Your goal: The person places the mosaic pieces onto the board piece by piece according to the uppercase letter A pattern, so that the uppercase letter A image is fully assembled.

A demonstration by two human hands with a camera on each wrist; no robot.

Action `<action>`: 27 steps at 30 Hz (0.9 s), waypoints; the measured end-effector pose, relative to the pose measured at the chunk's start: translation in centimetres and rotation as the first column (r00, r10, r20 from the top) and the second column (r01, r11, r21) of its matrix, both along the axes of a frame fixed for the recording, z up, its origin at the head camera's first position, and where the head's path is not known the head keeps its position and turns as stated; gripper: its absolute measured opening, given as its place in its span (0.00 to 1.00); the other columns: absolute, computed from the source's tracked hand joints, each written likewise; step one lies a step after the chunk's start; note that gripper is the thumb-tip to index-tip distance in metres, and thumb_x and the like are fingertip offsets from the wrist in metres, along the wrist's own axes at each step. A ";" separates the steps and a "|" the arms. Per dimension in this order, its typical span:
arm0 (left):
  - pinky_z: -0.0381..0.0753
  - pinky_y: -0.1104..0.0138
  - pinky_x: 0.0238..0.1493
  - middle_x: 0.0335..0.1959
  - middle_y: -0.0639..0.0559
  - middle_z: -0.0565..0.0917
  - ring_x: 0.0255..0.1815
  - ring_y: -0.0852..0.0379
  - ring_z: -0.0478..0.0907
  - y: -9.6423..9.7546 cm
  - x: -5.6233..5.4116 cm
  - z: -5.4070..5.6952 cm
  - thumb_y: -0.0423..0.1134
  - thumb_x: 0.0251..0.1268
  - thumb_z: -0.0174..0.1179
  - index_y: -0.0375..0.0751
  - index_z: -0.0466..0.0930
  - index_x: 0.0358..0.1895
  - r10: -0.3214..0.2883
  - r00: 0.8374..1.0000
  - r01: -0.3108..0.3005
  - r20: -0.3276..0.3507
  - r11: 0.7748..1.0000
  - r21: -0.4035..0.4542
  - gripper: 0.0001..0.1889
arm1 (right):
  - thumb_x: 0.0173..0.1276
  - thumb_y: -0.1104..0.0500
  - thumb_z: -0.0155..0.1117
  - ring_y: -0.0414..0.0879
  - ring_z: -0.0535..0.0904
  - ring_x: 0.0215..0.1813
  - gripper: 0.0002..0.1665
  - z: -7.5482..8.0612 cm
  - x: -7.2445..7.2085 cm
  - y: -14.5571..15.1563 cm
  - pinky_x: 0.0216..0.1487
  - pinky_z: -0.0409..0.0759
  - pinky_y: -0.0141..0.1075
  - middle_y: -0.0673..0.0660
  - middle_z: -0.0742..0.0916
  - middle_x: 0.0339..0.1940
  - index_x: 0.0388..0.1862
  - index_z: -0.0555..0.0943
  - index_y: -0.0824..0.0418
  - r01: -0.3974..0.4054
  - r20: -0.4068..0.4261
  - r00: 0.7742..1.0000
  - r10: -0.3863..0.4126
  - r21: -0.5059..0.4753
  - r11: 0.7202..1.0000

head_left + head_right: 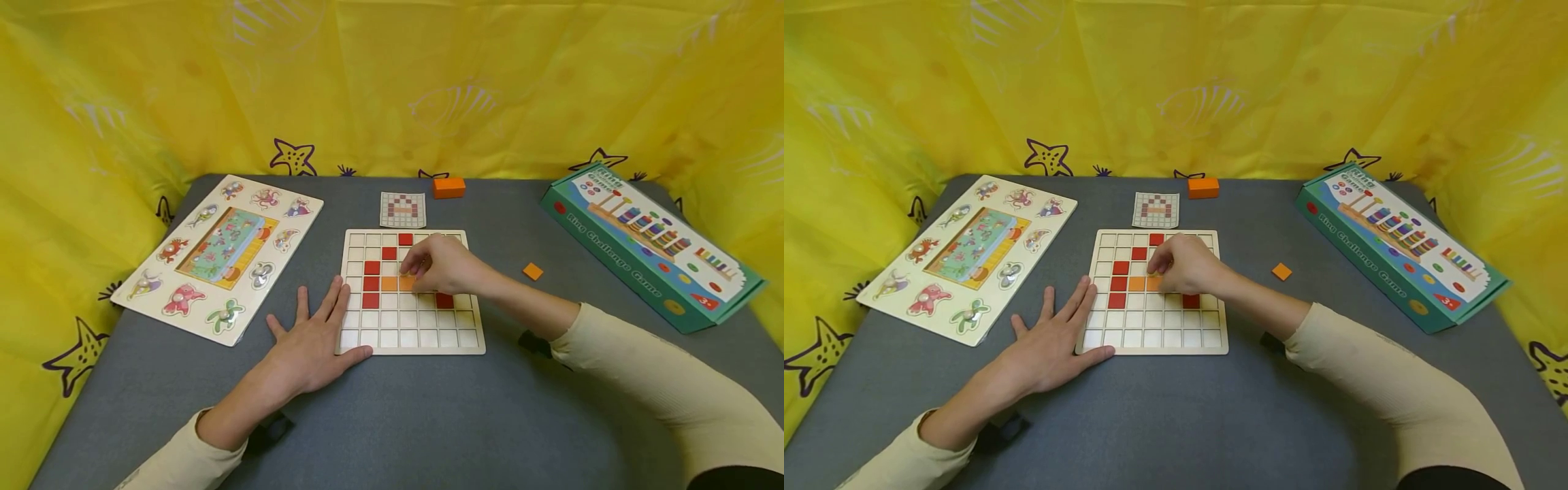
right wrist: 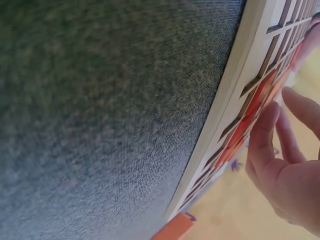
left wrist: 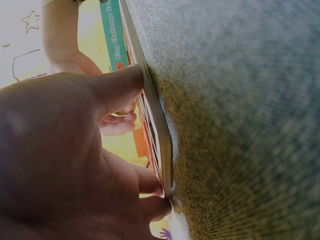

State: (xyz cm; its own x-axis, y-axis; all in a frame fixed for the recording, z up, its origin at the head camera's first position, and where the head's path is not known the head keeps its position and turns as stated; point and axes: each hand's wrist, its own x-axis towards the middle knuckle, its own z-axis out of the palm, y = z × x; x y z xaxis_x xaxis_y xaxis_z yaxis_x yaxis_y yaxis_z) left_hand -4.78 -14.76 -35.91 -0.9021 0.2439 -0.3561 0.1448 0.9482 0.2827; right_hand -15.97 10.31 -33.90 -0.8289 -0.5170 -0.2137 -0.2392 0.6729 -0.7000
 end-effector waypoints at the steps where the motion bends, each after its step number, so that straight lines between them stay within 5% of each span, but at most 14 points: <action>1: 0.36 0.11 0.57 0.89 0.48 0.39 0.82 0.20 0.32 0.0 0.0 0.0 0.73 0.67 0.57 0.45 0.42 0.87 -0.001 1.000 0.001 0.000 1.000 -0.001 0.57 | 0.52 0.68 0.79 0.46 0.83 0.37 0.14 0.0 0.0 0.1 0.43 0.83 0.36 0.53 0.90 0.33 0.39 0.91 0.59 0.002 0.001 1.000 -0.002 -0.006 1.000; 27: 0.36 0.11 0.57 0.89 0.50 0.37 0.82 0.20 0.31 0.0 -0.1 0.0 0.73 0.68 0.57 0.46 0.40 0.87 -0.004 1.000 0.004 0.015 1.000 0.001 0.57 | 0.59 0.63 0.79 0.48 0.84 0.40 0.15 0.9 1.2 8.3 0.40 0.81 0.35 0.55 0.91 0.38 0.47 0.91 0.59 0.183 -0.068 0.981 -0.180 0.037 0.982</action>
